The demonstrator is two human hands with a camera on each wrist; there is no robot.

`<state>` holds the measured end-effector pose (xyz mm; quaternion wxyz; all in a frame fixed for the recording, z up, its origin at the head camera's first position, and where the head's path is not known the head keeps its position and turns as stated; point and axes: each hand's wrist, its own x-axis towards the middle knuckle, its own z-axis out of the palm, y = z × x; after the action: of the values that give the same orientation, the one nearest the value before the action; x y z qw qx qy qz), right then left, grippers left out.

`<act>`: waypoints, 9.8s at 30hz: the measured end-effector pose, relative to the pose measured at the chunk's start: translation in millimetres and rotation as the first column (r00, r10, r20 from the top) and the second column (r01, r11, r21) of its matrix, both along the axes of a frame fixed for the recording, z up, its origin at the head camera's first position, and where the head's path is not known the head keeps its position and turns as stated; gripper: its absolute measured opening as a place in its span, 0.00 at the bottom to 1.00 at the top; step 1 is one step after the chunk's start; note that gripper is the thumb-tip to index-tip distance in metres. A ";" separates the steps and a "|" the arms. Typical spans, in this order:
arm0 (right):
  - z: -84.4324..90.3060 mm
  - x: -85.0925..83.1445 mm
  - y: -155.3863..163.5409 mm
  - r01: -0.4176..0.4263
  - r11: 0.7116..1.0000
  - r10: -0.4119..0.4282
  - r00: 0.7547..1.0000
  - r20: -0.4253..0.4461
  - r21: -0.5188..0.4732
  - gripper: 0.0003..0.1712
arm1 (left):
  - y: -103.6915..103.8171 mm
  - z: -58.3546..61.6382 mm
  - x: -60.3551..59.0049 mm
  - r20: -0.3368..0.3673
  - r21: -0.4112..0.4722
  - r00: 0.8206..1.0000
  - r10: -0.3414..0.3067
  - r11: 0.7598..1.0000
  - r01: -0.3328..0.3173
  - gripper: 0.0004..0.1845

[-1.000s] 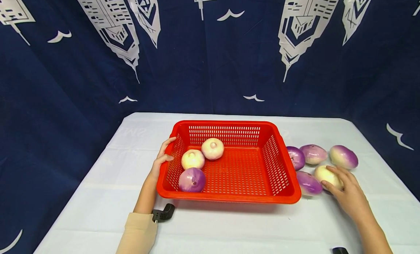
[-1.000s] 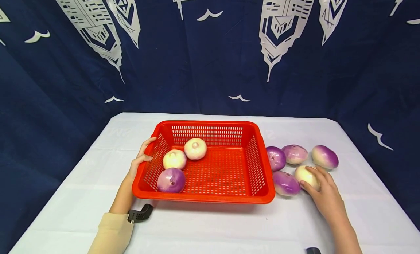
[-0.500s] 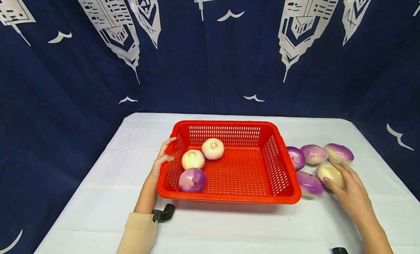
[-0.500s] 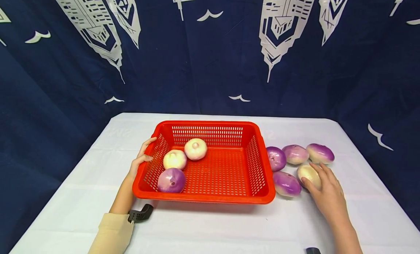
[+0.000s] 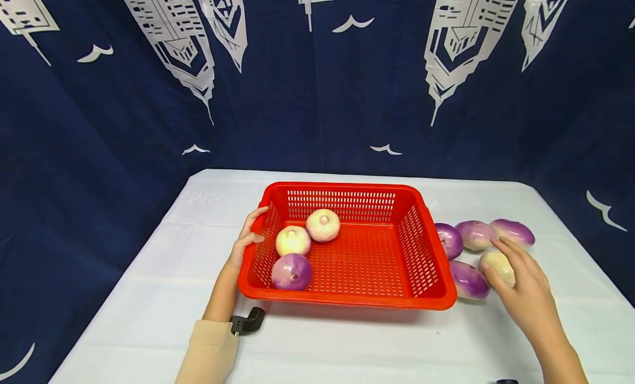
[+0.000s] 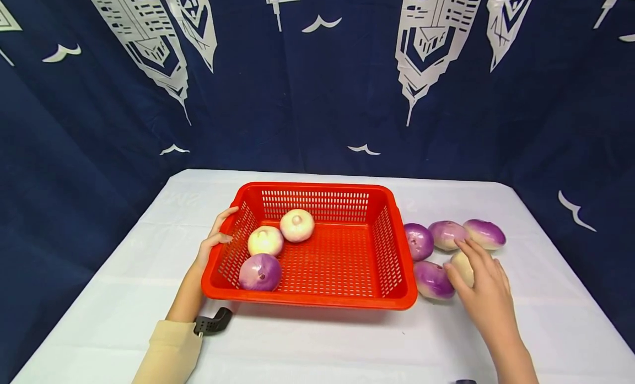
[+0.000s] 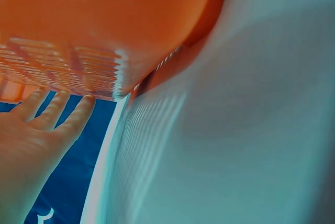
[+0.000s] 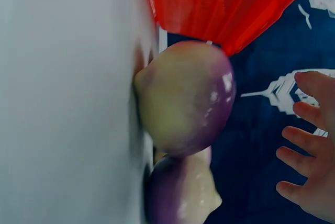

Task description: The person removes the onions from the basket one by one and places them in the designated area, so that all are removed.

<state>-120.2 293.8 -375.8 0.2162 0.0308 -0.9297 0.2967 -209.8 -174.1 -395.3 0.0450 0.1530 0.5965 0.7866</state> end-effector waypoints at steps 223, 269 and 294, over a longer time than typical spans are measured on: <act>108.0 -94.8 -108.1 -0.517 0.855 0.501 0.845 0.184 0.044 0.35 | -0.3 -1.6 0.8 -0.016 -0.018 1.000 0.000 1.000 0.000 0.36; 23.5 1.2 22.4 0.140 0.989 -0.141 0.990 -0.011 -0.044 0.37 | -0.6 -2.2 -1.2 -0.003 0.010 1.000 -0.017 1.000 0.017 0.35; -27.9 -7.0 86.6 0.322 0.947 -0.314 0.919 0.238 0.007 0.41 | 1.4 1.5 1.6 -0.007 0.010 1.000 0.000 1.000 0.000 0.36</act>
<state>-127.3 380.4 -403.7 0.1499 -0.1597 -0.9363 0.2744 -208.2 -172.7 -393.8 0.0420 0.1559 0.5929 0.7889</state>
